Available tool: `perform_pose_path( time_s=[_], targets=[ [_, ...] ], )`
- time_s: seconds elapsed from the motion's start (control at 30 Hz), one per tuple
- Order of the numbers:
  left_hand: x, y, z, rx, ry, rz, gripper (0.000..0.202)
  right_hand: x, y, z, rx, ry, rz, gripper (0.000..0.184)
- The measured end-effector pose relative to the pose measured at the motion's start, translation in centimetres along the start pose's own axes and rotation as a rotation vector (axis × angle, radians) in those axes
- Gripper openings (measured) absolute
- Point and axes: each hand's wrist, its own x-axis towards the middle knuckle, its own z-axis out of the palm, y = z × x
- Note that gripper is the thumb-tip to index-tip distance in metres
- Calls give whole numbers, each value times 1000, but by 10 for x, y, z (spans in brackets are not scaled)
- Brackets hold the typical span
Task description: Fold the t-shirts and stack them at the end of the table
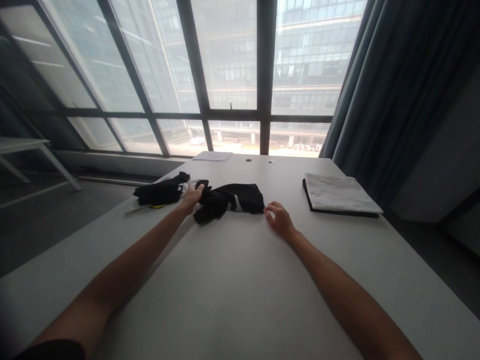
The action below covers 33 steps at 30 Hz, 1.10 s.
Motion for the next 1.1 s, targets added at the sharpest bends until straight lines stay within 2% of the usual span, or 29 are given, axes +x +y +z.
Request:
perform_pose_path(
  time_s=[0.07, 0.1, 0.17, 0.2, 0.27, 0.3, 0.33, 0.4, 0.47, 0.53, 0.6, 0.63, 0.7, 0.77, 0.87, 1.0, 1.07, 1.1],
  targets=[
    [-1, 5, -7, 175, -11, 175, 69, -5, -9, 8, -123, -98, -13, 17],
    [-2, 7, -10, 308, -76, 289, 68, -6, -13, 10, -173, -123, -7, 17],
    [-6, 12, -15, 630, -347, 490, 67, -9, -16, 11, -253, -156, 5, 19],
    [-8, 13, -17, 774, -522, 534, 71, -9, -16, 11, -284, -175, 9, 22],
    [-12, 13, -20, 940, -805, 509, 89, -11, -13, 9, -320, -220, 17, 30],
    [-14, 11, -20, 973, -880, 487, 98, -11, -11, 9, -327, -243, 21, 34],
    [-17, 9, -19, 978, -906, 475, 102, -12, -9, 9, -328, -263, 21, 37],
    [-20, 3, -15, 927, -830, 469, 94, -13, -6, 10, -315, -304, -2, 40],
    [-22, -2, -7, 809, -685, 447, 73, -14, -4, 12, -302, -325, -24, 43],
    [-22, -6, 2, 574, -518, 348, 52, -14, -3, 15, -301, -314, -17, 45],
    [-20, -9, 12, 310, -375, 224, 38, -14, -2, 16, -309, -275, 13, 45],
    [-19, -10, 16, 210, -326, 172, 38, -14, -2, 16, -311, -254, 24, 45],
    [-18, -12, 22, 113, -271, 108, 50, -13, -3, 14, -303, -216, 31, 43],
    [-18, -12, 25, 67, -296, 57, 62, -12, -4, 12, -288, -194, 27, 41],
    [-21, -9, 26, 39, -428, 50, 63, -11, -5, 11, -279, -199, 34, 38],
    [-30, -5, 25, 152, -572, 236, 51, -11, -6, 10, -297, -269, 21, 32],
    [-38, -5, 26, 163, -718, 302, 47, -12, -7, 10, -305, -278, 10, 32],
    [-42, -6, 26, 169, -804, 341, 52, -12, -8, 10, -304, -279, 1, 33]
  ],
)
